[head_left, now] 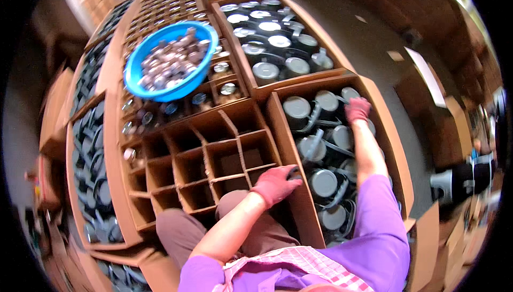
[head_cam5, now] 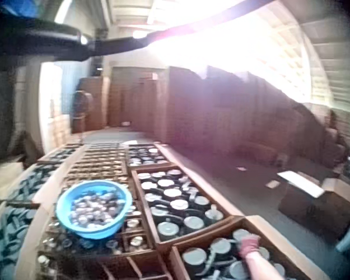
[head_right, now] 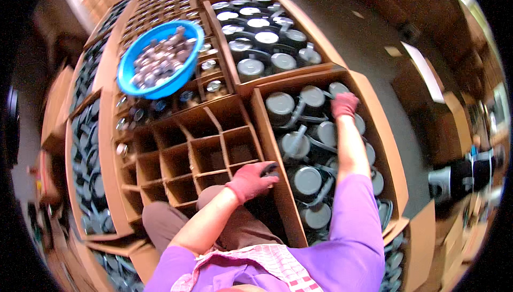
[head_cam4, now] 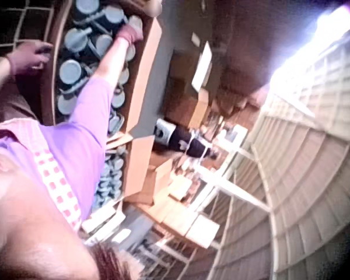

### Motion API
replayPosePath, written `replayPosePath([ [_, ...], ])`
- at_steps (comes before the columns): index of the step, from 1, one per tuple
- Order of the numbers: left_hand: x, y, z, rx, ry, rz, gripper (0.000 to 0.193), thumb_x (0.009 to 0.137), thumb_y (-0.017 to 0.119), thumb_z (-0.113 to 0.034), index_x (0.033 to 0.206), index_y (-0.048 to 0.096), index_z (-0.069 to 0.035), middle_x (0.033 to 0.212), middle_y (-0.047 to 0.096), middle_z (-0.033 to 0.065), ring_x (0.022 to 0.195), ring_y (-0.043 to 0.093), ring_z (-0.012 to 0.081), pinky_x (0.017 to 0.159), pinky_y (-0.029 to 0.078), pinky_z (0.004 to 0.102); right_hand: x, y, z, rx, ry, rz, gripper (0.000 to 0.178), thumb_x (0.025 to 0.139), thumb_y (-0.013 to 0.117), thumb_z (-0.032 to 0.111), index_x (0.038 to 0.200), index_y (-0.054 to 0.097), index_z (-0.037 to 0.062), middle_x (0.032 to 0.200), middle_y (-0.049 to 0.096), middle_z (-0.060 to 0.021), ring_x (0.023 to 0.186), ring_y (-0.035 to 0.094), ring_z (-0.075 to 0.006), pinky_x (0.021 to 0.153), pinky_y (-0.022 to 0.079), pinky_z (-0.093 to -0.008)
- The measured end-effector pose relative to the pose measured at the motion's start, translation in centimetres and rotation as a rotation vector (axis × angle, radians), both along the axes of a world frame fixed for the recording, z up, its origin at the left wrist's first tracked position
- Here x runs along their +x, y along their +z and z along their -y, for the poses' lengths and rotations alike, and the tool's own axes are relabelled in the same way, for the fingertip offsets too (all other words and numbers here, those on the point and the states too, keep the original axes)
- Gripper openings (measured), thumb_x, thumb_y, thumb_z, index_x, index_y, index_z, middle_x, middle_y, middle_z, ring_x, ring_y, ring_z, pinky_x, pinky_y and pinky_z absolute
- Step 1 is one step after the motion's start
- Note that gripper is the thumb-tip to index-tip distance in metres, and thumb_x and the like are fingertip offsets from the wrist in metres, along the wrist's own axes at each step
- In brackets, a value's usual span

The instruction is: The person assembles vacuum flasks by inserting glass liners into plastic outer casings and securing them with screw-on lids while sitting surrounded by boxes of components.

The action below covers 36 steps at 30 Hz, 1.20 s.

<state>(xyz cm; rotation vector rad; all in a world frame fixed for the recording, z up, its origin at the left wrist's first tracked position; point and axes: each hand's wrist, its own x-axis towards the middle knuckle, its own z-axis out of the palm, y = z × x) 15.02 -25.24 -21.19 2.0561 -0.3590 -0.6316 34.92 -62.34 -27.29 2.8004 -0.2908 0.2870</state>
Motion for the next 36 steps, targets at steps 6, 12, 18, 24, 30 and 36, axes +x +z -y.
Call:
replayPosePath([
  [6, 1.0, -1.4, 1.6, -0.052, -0.018, 0.017, 0.044, 0.083, 0.065, -0.041, 0.119, 0.066, -0.016, 0.104, 0.068, 0.022, 0.1, 0.065, 0.0389, 0.086, 0.051, 0.0455, -1.4, 4.4, 5.1, 0.366, 0.062, 0.032, 0.037, 0.09, 0.059, 0.039, 0.093, 0.069, 0.0037, 0.099, 0.068, -0.0219, 0.093, 0.065, -0.0385, 0.076, 0.05, -0.0473],
  [12, 1.3, -1.9, 2.1, -0.004, 0.03, 0.083, 0.045, 0.082, 0.066, -0.041, 0.115, 0.068, -0.012, 0.104, 0.069, 0.02, 0.099, 0.065, 0.0383, 0.087, 0.052, 0.0443, -5.7, 12.1, 7.9, 0.515, 0.297, 0.331, 0.031, 0.093, 0.06, 0.032, 0.1, 0.066, 0.0017, 0.092, 0.066, -0.0201, 0.084, 0.062, -0.0383, 0.076, 0.048, -0.0439],
  [18, -0.7, -0.6, 0.9, -0.044, 0.039, 0.065, 0.046, 0.082, 0.07, -0.039, 0.116, 0.068, -0.008, 0.099, 0.071, 0.019, 0.092, 0.069, 0.0304, 0.082, 0.053, 0.0389, -6.0, 9.9, 1.0, 0.201, 0.088, 0.137, 0.037, 0.084, 0.068, 0.041, 0.094, 0.07, 0.0051, 0.097, 0.069, -0.0218, 0.091, 0.066, -0.0414, 0.081, 0.053, -0.0474],
  [24, -1.6, 0.0, -1.5, -0.105, 0.172, 0.078, 0.042, 0.083, 0.066, -0.037, 0.114, 0.067, -0.009, 0.104, 0.068, 0.0222, 0.101, 0.064, 0.0389, 0.086, 0.052, 0.0421, -4.3, 6.2, -7.6, 0.087, 0.436, -0.007, 0.063, 0.072, 0.077, 0.024, 0.132, 0.055, 0.0242, 0.146, 0.047, -0.0103, 0.135, 0.045, -0.0312, 0.106, 0.042, -0.0446],
  [30, -0.4, -1.4, -1.0, -0.109, 0.117, 0.063, 0.048, 0.083, 0.069, -0.038, 0.121, 0.066, -0.009, 0.109, 0.069, 0.0199, 0.101, 0.067, 0.0339, 0.088, 0.052, 0.0402, -3.1, 3.9, -15.0, -0.056, 0.698, -0.246, 0.034, 0.073, 0.074, 0.021, 0.106, 0.068, 0.0133, 0.146, 0.046, -0.0136, 0.143, 0.032, -0.0363, 0.116, 0.027, -0.0529],
  [36, 0.3, -1.8, -0.7, -0.135, 0.193, 0.125, 0.037, 0.084, 0.065, -0.038, 0.106, 0.069, -0.009, 0.09, 0.07, 0.018, 0.084, 0.068, 0.0335, 0.074, 0.052, 0.0414, -4.1, 15.8, -17.0, 0.175, 0.868, -0.008, 0.036, 0.071, 0.081, 0.029, 0.099, 0.067, 0.0092, 0.097, 0.064, -0.0134, 0.097, 0.061, -0.0323, 0.084, 0.049, -0.0434],
])
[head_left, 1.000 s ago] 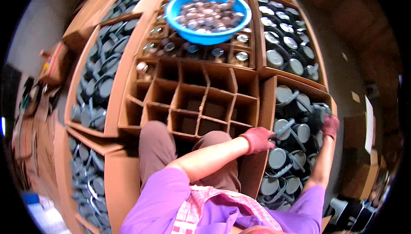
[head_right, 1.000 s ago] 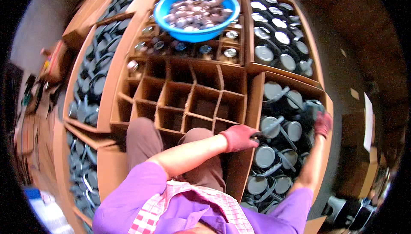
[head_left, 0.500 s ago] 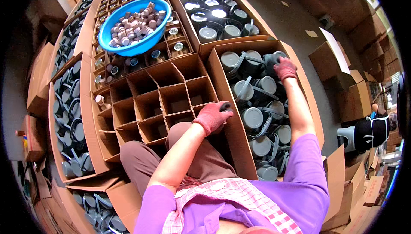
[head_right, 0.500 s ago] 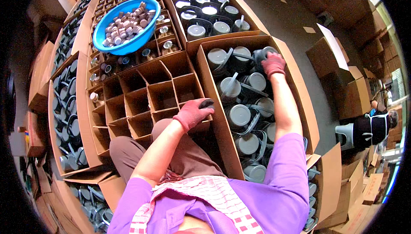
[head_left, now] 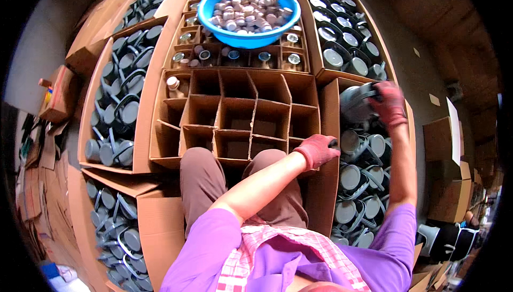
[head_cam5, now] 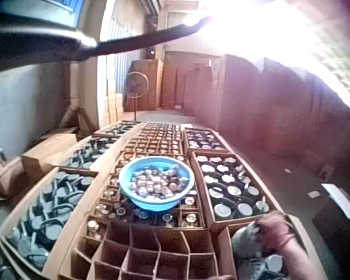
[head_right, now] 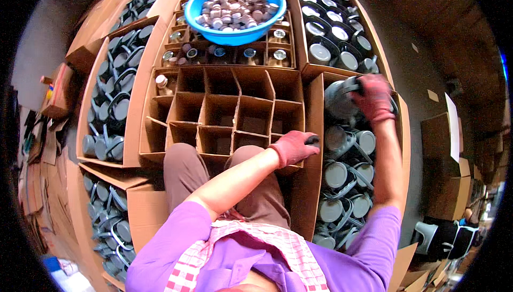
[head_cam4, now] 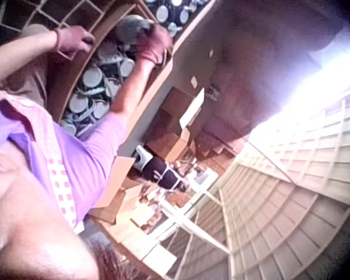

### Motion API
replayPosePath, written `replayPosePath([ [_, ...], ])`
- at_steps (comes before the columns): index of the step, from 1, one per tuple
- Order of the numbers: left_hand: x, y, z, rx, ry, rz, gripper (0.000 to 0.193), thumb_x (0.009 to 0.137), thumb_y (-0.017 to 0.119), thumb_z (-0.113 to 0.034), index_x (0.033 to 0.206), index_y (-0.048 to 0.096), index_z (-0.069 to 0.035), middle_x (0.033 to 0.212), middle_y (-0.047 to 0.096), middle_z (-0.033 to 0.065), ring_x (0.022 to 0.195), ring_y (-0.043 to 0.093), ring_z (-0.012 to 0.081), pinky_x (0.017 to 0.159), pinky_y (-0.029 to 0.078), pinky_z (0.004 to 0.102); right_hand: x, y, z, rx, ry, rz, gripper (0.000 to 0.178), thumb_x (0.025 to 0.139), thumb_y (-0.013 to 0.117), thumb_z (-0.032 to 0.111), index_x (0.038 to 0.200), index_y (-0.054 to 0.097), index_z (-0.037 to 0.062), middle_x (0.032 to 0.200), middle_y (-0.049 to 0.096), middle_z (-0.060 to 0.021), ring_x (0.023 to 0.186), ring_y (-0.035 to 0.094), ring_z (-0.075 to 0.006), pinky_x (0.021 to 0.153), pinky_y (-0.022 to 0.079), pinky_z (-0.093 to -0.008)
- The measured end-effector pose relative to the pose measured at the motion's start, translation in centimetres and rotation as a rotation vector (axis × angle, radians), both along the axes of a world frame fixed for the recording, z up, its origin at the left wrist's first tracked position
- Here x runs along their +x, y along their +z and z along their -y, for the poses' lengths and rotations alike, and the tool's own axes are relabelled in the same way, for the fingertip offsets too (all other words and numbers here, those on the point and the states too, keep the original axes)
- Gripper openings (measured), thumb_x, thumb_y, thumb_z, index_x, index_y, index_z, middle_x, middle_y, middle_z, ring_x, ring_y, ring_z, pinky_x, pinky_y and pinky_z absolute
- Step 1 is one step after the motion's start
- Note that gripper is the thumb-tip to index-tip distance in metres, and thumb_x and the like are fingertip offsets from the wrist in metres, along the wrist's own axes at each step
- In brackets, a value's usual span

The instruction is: The person assembles vacuum flasks by inserting glass liners into plastic outer casings and securing them with screw-on lids while sitting surrounded by boxes of components.

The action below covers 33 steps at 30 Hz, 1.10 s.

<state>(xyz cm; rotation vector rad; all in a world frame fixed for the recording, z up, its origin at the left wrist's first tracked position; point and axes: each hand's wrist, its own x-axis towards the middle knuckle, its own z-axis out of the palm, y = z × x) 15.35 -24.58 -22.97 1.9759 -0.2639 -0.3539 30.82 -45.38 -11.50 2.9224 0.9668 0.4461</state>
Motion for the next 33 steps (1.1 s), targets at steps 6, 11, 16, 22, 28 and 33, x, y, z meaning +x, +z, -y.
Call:
replayPosePath([
  [6, 0.0, 1.0, 1.5, -1.029, -0.01, -0.874, 0.06, 0.092, 0.057, -0.057, 0.131, 0.056, -0.012, 0.116, 0.065, 0.0118, 0.094, 0.066, 0.0299, 0.078, 0.056, 0.0477, -15.2, 17.3, -1.7, 0.352, -0.011, 0.545, 0.034, 0.08, 0.078, 0.032, 0.097, 0.065, 0.005, 0.096, 0.065, -0.0131, 0.089, 0.063, -0.0317, 0.081, 0.051, -0.0395],
  [11, -1.1, 2.2, -2.6, -1.817, 0.114, -0.723, 0.069, 0.09, 0.053, -0.065, 0.13, 0.054, -0.009, 0.122, 0.062, 0.0136, 0.108, 0.061, 0.0346, 0.097, 0.05, 0.0522, -26.2, 15.7, -4.3, 0.347, 0.185, 0.408, 0.039, 0.074, 0.076, 0.046, 0.092, 0.065, 0.013, 0.095, 0.063, -0.0091, 0.088, 0.063, -0.0289, 0.081, 0.052, -0.0443],
  [16, -4.4, 1.2, -16.5, -1.788, 0.586, -0.208, 0.062, 0.097, 0.049, -0.055, 0.136, 0.052, -0.007, 0.129, 0.061, 0.0116, 0.114, 0.059, 0.0297, 0.101, 0.048, 0.042, -29.8, 8.0, -10.5, 0.305, 0.51, -0.238, 0.042, 0.069, 0.081, 0.037, 0.098, 0.063, 0.0125, 0.095, 0.06, -0.0087, 0.085, 0.061, -0.0294, 0.068, 0.054, -0.0409],
  [22, -12.8, -5.1, -23.0, -1.191, 0.86, 0.062, 0.055, 0.098, 0.05, -0.051, 0.129, 0.058, -0.006, 0.119, 0.065, 0.0086, 0.105, 0.062, 0.0253, 0.092, 0.05, 0.0383, -27.8, 5.2, -18.5, 0.039, 0.793, -0.647, 0.044, 0.074, 0.078, 0.037, 0.104, 0.061, 0.0096, 0.093, 0.063, -0.0112, 0.088, 0.063, -0.0318, 0.071, 0.051, -0.0441],
  [28, -17.3, -8.8, -25.4, -0.651, 0.586, 0.174, 0.049, 0.099, 0.052, -0.046, 0.122, 0.064, -0.004, 0.11, 0.068, 0.0056, 0.097, 0.064, 0.0209, 0.084, 0.052, 0.0347, -20.3, 9.1, -28.5, 0.61, 0.595, -0.196, 0.051, 0.086, 0.067, 0.042, 0.117, 0.064, 0.002, 0.111, 0.066, -0.02, 0.103, 0.063, -0.0378, 0.088, 0.049, -0.0445],
  [33, -15.3, -2.9, -34.8, -1.231, 0.73, -0.025, 0.062, 0.101, 0.037, -0.055, 0.119, 0.063, -0.002, 0.111, 0.066, 0.0086, 0.1, 0.063, 0.0205, 0.089, 0.05, 0.0341, -20.3, 7.8, -37.6, 0.55, 0.844, -0.71, 0.04, 0.089, 0.063, 0.048, 0.098, 0.073, 0.0098, 0.075, 0.066, -0.0184, 0.073, 0.065, -0.0392, 0.066, 0.052, -0.041],
])
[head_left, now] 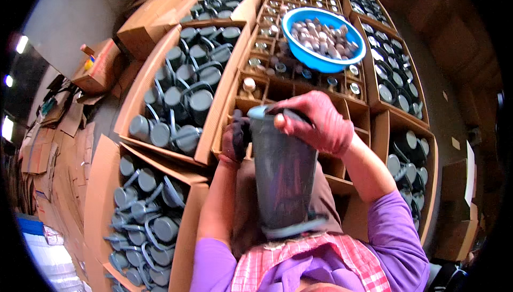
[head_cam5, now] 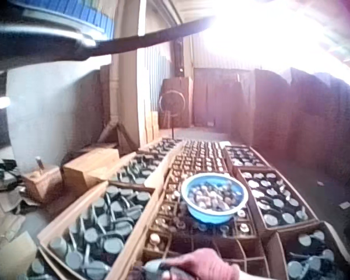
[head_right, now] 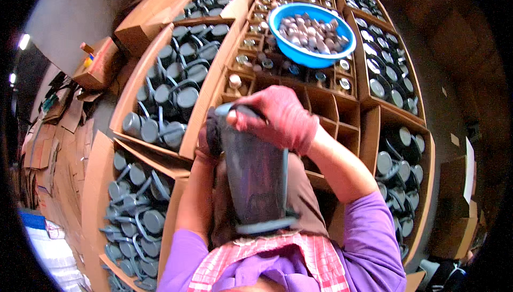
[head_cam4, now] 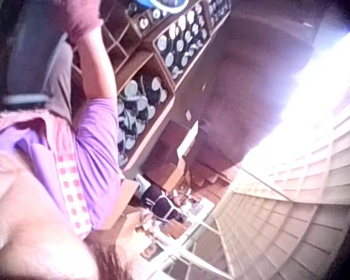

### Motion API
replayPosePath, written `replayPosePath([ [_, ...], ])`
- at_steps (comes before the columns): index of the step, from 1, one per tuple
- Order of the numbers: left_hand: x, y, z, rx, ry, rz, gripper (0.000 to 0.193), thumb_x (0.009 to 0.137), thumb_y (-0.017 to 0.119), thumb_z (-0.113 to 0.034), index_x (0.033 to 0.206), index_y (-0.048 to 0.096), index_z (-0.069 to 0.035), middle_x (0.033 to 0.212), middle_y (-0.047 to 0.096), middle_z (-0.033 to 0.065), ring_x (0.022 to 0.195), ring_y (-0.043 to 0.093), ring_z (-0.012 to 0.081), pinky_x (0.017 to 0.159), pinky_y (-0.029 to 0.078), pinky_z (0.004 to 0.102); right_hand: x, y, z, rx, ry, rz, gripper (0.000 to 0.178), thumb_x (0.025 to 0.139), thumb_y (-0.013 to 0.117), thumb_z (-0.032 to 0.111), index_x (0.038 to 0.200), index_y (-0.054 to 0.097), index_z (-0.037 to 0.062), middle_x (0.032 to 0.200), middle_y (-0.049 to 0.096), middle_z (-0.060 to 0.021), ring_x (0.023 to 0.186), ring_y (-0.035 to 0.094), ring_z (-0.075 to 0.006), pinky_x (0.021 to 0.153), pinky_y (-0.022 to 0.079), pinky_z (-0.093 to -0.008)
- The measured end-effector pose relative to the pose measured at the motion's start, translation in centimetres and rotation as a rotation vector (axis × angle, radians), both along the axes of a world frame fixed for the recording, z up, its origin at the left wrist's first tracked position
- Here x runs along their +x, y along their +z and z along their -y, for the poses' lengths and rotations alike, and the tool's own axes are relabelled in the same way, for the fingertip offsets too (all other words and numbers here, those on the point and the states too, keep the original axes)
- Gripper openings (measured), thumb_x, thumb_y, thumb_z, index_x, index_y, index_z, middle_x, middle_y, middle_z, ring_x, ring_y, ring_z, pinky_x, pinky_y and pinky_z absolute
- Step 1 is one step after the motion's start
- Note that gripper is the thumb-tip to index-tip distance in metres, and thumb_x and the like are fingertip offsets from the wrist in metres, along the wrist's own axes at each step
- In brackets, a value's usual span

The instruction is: The person assembles vacuum flasks by inserting glass liners into plastic outer casings and securing them with screw-on lids while sitting surrounded by boxes of components.

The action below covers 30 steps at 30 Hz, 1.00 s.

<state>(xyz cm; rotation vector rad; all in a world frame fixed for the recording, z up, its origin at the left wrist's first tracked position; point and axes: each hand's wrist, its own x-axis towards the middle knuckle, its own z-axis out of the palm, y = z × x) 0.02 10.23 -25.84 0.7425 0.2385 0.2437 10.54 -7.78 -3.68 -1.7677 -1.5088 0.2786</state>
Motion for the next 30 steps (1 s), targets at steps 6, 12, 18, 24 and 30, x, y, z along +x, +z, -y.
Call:
replayPosePath([
  [6, 2.0, 10.2, -2.5, -0.013, -0.025, 0.507, 0.106, 0.085, 0.034, -0.082, 0.152, 0.027, -0.001, 0.157, 0.029, 0.0215, 0.148, 0.023, 0.0321, 0.121, 0.013, 0.0492, 4.0, -5.0, -4.9, 0.208, 0.315, -0.231, 0.076, 0.086, 0.049, 0.071, 0.112, 0.069, 0.0024, 0.103, 0.069, -0.0212, 0.098, 0.067, -0.035, 0.086, 0.051, -0.0414],
  [12, -0.8, 11.6, -7.2, 0.221, 0.325, 0.65, 0.098, 0.086, 0.025, -0.082, 0.155, 0.025, -0.013, 0.157, 0.032, 0.0128, 0.148, 0.024, 0.0249, 0.122, 0.004, 0.051, 6.6, -6.9, -3.9, 0.24, -0.037, -0.401, 0.096, 0.082, 0.04, 0.082, 0.137, 0.053, 0.0048, 0.127, 0.061, -0.0199, 0.121, 0.056, -0.0398, 0.107, 0.04, -0.0451],
  [18, -2.9, 11.2, -5.4, 0.273, 0.18, 0.561, 0.068, 0.092, 0.05, -0.053, 0.144, 0.042, -0.009, 0.149, 0.036, 0.0118, 0.136, 0.036, 0.0312, 0.116, 0.022, 0.051, 6.5, -7.0, -7.4, 0.175, 0.212, 0.169, 0.086, 0.081, 0.05, 0.076, 0.134, 0.055, 0.0085, 0.136, 0.054, -0.0211, 0.125, 0.051, -0.0408, 0.105, 0.04, -0.0479],
  [24, -2.6, 12.7, -6.8, 0.995, 0.21, 0.459, 0.058, 0.087, 0.065, -0.053, 0.113, 0.066, -0.001, 0.112, 0.067, 0.0166, 0.096, 0.065, 0.0285, 0.09, 0.05, 0.038, 8.3, -13.6, -10.4, 0.334, 0.201, -0.863, 0.067, 0.094, 0.055, 0.056, 0.134, 0.058, 0.0028, 0.131, 0.062, -0.0096, 0.123, 0.054, -0.0168, 0.107, 0.037, -0.0332],
  [30, -0.4, 12.9, -10.0, 1.318, 0.942, -0.025, 0.058, 0.091, 0.062, -0.049, 0.115, 0.062, 0.004, 0.102, 0.068, 0.0151, 0.083, 0.063, 0.0313, 0.08, 0.05, 0.042, 13.7, -19.5, -20.8, -0.312, -0.272, 0.194, 0.049, 0.087, 0.068, 0.038, 0.13, 0.061, 0.0135, 0.123, 0.065, -0.0148, 0.108, 0.064, -0.0335, 0.094, 0.052, -0.039],
])
